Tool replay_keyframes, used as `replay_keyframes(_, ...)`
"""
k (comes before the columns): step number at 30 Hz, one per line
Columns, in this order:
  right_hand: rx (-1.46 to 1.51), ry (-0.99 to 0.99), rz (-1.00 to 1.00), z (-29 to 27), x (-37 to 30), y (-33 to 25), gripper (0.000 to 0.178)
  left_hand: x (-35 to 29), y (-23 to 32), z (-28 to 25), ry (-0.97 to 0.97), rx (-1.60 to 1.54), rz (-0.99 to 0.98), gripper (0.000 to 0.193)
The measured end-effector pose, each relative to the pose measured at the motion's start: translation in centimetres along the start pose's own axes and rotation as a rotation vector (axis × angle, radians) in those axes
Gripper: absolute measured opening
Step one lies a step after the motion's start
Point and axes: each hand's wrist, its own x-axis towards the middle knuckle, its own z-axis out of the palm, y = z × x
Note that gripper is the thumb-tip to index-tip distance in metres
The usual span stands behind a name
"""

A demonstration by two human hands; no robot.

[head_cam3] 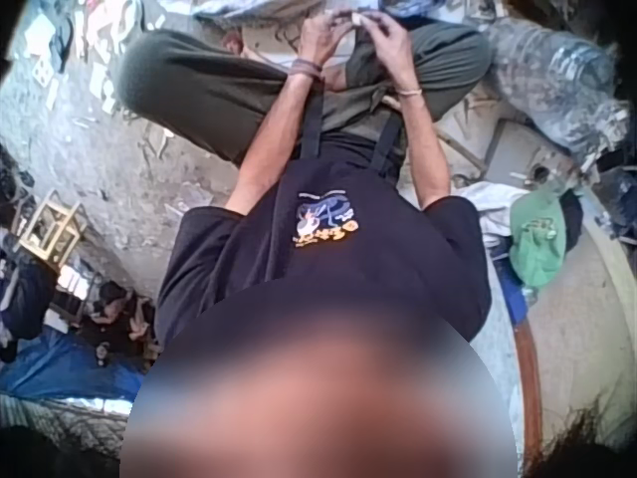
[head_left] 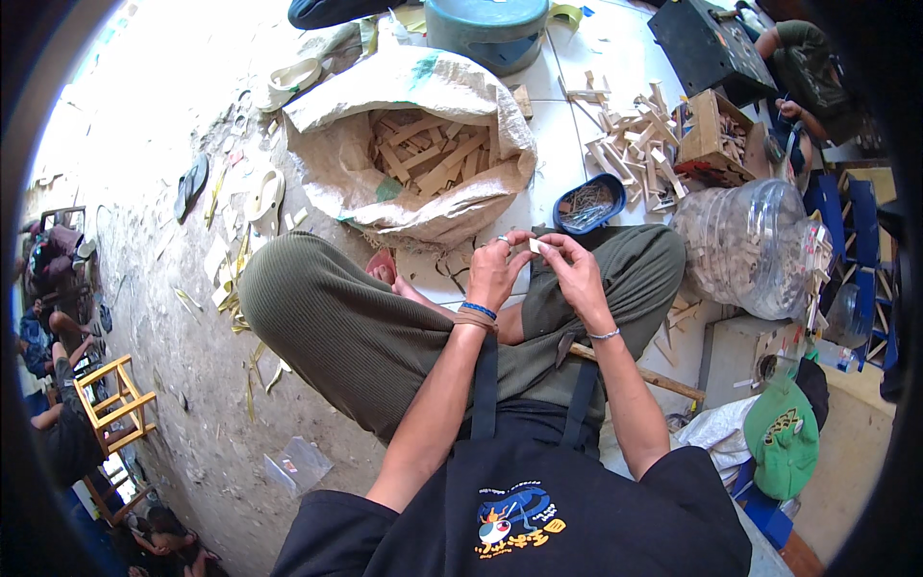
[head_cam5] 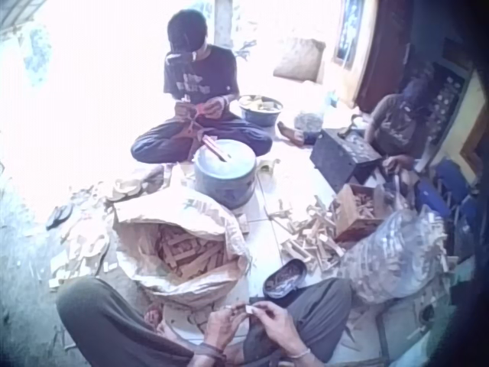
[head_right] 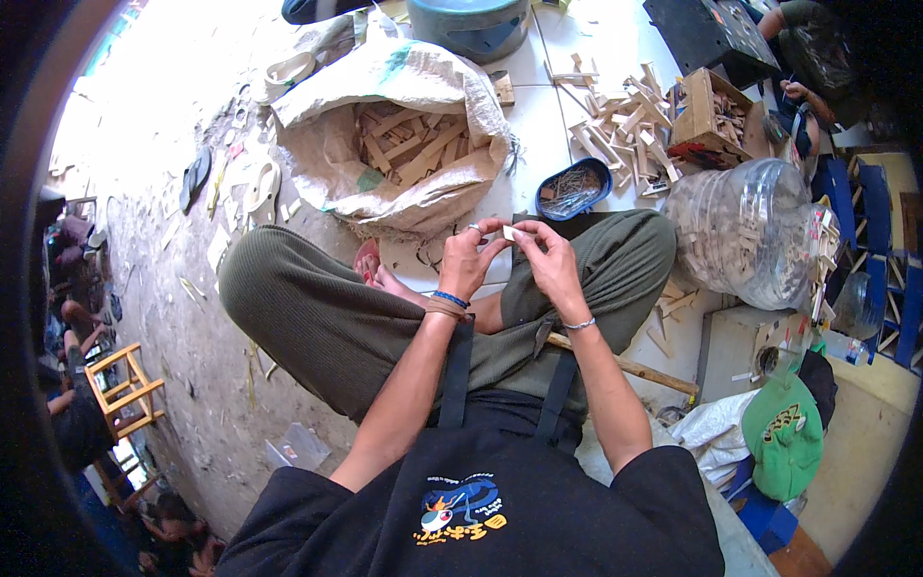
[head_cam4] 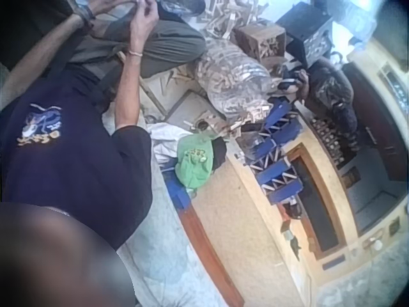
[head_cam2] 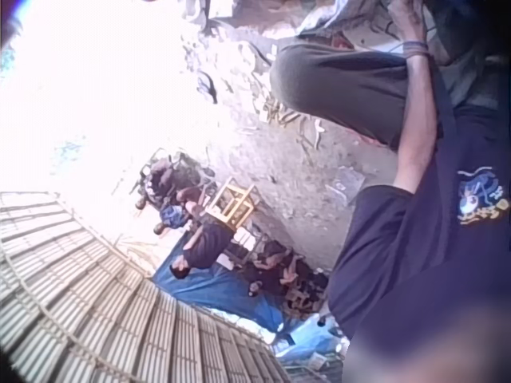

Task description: The person sits on the floor and repeatedly assembles small wooden pieces by inserting nails and tapping them with a hammer. They pick up wooden parts from a sack, align them, insert nails, and strike the nails with a hammer to secure the pieces together.

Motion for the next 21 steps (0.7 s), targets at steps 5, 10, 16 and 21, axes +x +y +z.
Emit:
replay_keyframes(5, -0.007, 0.003, 0.021, -0.11, -0.21, -0.55, 0.023, 0.11, 0.04, -0.22, -0.027, -0.028, -0.026, 0.031)
replay_keyframes(10, 0.006, -0.003, 0.021, -0.17, -0.17, -0.73, 0.023, 0.39, 0.08, -0.47, -0.032, -0.03, -0.008, 0.032)
replay_keyframes(16, -0.032, -0.012, 0.002, -0.38, -0.04, -0.43, 0.023, 0.46, 0.29, -0.73, -0.058, 0.0, -0.025, 0.033)
replay_keyframes(21, -0.002, -0.014, 0.004, -0.33, 0.1, -0.22, 0.023, 0.53, 0.12, -0.76, -0.07, -0.002, -0.021, 0.032)
